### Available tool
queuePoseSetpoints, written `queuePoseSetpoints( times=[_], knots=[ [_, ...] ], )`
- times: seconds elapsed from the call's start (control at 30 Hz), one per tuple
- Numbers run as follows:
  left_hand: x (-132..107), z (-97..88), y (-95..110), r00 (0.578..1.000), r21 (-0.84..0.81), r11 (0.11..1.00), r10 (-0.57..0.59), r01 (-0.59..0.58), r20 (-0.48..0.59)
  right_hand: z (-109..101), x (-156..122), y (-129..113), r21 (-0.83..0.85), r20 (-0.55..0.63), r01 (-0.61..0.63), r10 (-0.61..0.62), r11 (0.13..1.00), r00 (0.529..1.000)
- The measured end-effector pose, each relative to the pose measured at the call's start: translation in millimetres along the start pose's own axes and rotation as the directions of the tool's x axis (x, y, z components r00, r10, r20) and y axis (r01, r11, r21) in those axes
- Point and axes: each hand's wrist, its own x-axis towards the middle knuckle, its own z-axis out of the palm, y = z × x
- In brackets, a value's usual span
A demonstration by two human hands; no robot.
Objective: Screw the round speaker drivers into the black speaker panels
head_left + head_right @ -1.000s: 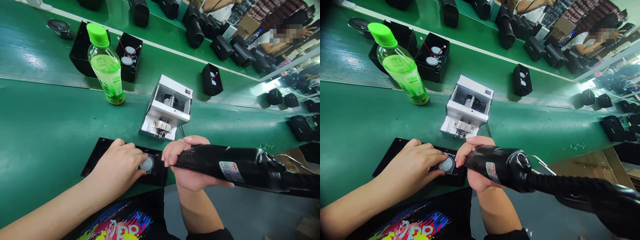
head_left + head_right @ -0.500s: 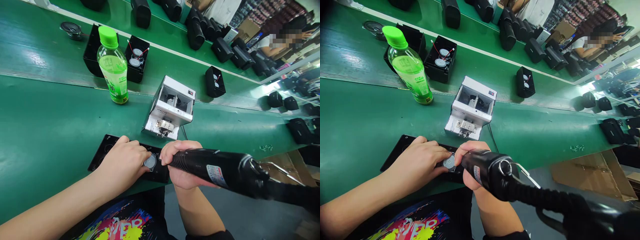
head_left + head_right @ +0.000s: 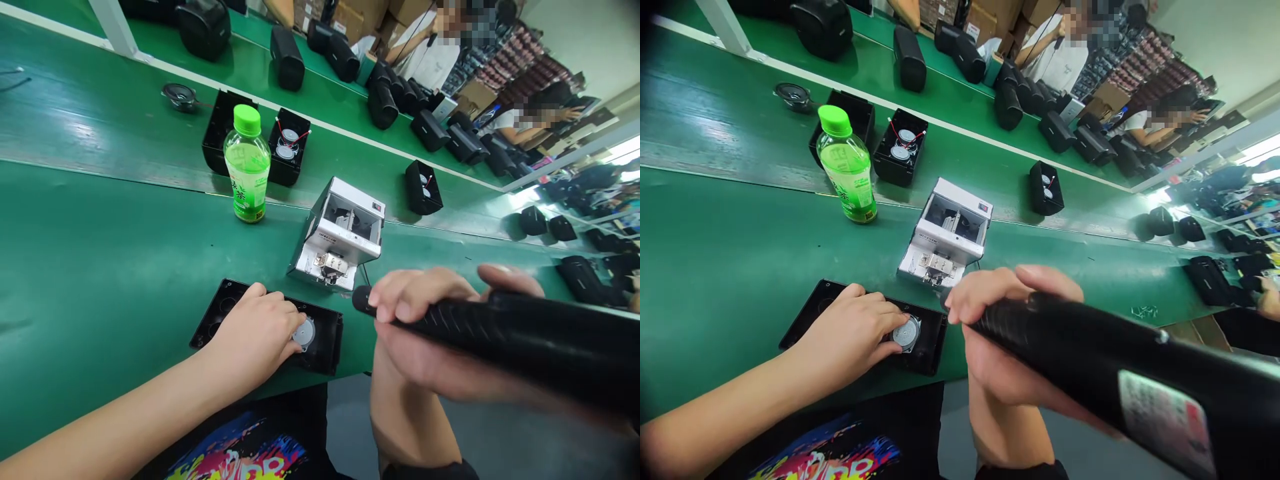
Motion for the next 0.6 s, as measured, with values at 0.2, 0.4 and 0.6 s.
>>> queuePoseSetpoints(
  times=[0.2,0.4,0.6],
  knots=[
    [0,2.5,-1,0.999,-0.028,1.000,0.011,-0.013,-0.040,11,27,52,0.078,0.203,0.120,-0.134,0.990,0.970],
    [-1,0.7,0,0.999,-0.034,0.999,0.012,-0.013,-0.032,13,27,55,-0.029,0.048,-0.065,0.066,0.997,0.997],
    [-1,-0.3,1,1.000,0.003,1.000,0.007,-0.007,-0.006,-13,2,10,0.026,0.030,-0.183,0.182,0.983,0.983]
  ],
)
